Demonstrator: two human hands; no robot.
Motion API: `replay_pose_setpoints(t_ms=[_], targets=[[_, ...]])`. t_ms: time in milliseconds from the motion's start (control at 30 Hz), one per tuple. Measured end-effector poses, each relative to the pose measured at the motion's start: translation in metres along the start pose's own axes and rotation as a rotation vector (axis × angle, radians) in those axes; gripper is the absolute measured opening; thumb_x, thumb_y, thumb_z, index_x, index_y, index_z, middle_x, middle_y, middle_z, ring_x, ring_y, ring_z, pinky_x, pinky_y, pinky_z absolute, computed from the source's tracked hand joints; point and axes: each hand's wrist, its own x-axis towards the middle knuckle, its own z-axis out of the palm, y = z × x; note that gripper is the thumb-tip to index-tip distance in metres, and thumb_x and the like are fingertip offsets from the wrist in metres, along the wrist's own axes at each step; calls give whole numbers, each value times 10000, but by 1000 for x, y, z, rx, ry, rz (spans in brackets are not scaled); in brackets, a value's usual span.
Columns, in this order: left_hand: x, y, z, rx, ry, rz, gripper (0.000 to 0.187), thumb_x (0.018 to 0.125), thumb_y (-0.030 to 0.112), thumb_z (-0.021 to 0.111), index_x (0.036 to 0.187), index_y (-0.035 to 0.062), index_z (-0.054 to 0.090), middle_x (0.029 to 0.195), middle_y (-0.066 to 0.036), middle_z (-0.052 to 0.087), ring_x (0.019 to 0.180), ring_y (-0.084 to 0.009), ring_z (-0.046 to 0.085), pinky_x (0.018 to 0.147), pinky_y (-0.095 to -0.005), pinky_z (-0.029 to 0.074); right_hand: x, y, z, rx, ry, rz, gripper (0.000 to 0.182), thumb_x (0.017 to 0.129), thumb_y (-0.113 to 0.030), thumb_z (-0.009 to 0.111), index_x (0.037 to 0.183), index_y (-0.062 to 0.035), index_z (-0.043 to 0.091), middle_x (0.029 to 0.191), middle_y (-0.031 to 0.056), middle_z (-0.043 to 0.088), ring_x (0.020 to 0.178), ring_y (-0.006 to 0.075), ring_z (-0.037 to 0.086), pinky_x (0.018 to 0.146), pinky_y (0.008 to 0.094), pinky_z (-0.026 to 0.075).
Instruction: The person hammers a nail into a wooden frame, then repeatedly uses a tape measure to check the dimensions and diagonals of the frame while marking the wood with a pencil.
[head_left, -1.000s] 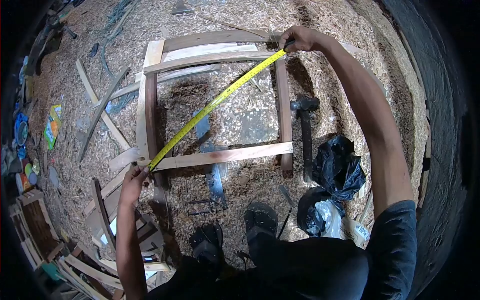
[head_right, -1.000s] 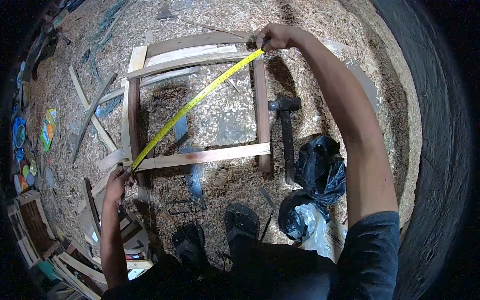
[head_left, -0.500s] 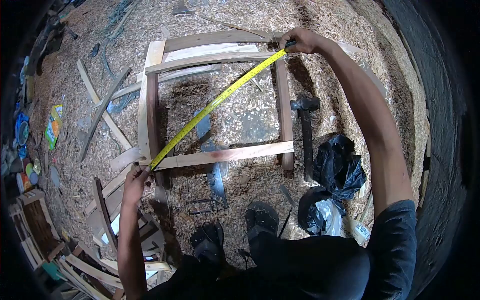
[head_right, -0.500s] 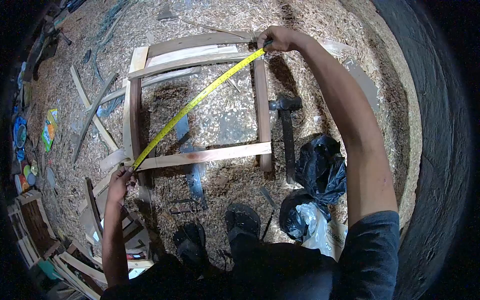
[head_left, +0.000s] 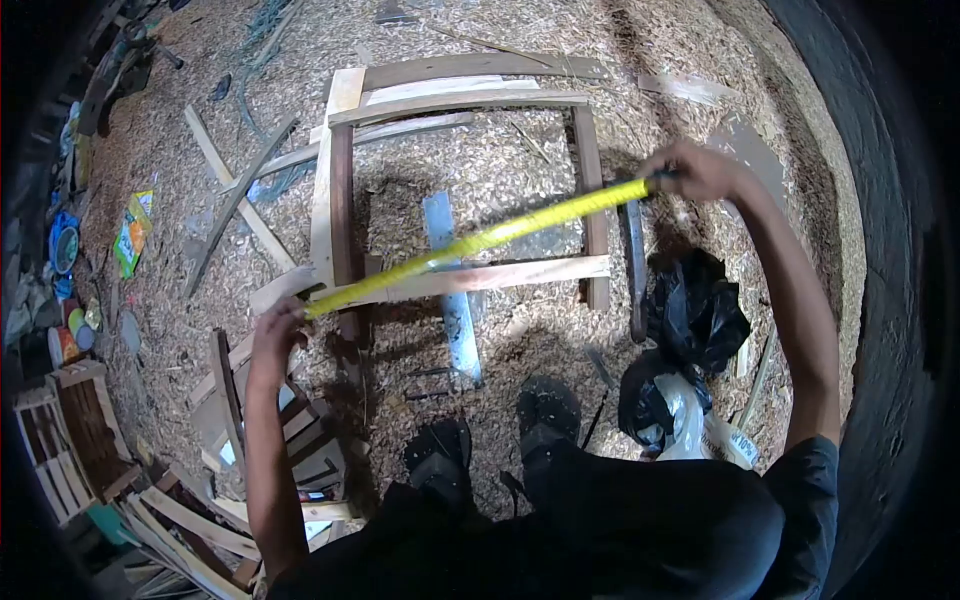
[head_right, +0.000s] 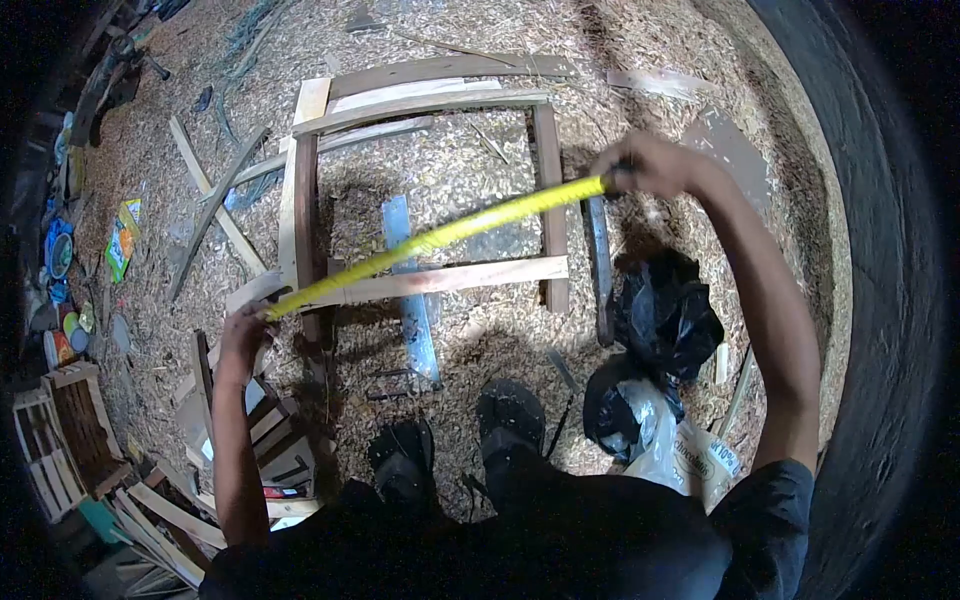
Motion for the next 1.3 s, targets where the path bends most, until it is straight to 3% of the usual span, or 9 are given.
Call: replay_pose_setpoints(t_ms=[133,367,467,500,667,833,1000,1200,1300], targets=[[-4,-34,12,189,-377,-88,130,920,204,580,909,82,622,730,10,600,644,-85,565,565,-234,424,-49,-62,76,46,-87,141,208,854,-101,661,1044,-24,697,951,176,702,883,314,681,836,411,540],[-30,-63,119,93,-447,-138,161,929,216,645,904,59,627,725,17,585,628,-65,528,561,-234,427,-55,-160,208,119,200,249,215,878,-155,645,992,26,668,925,226,652,884,405,634,822,465,511],[-36,-83,152,112,-458,-50,174,907,191,668,894,19,649,737,-14,599,644,-114,554,599,-281,462,-35,-175,258,74,324,268,241,892,-187,633,1033,7,660,939,209,652,945,397,621,849,477,494],[-34,-95,166,247,-396,261,196,896,186,670,885,-10,663,722,-44,616,626,-144,566,616,-307,472,-27,-182,270,76,353,290,243,890,-202,634,1035,-9,665,938,200,649,947,386,617,839,479,488],[-43,-76,179,300,-383,318,127,913,119,643,924,-6,660,784,-43,619,694,-119,554,639,-287,448,-5,-199,301,65,411,324,297,912,-269,597,1099,-43,650,1067,166,615,1047,340,578,909,472,425],[-37,-38,140,351,98,539,140,879,78,655,1009,26,656,880,-78,659,767,-160,621,683,-289,496,-7,-196,270,12,548,367,441,908,-358,623,1213,-40,612,1123,176,586,1080,343,553,930,463,402],[0,-17,63,712,320,885,629,775,106,788,1328,47,493,1262,-167,538,1032,-284,607,870,-368,516,-12,-147,227,-143,980,399,606,836,-188,737,1331,38,470,1247,292,491,1156,437,503,974,487,421],[25,-34,35,547,-14,437,866,737,138,840,1466,42,382,1303,-160,555,1084,-269,612,908,-385,521,-3,-98,214,123,900,502,853,791,-176,805,1438,63,301,1344,304,457,1217,403,511,1025,442,418],[27,-41,43,510,63,442,725,792,110,794,1425,25,451,1260,-167,601,1060,-248,641,882,-362,550,-2,-76,222,297,823,507,873,771,-193,827,1432,77,324,1287,302,537,1191,390,556,1021,427,429]])
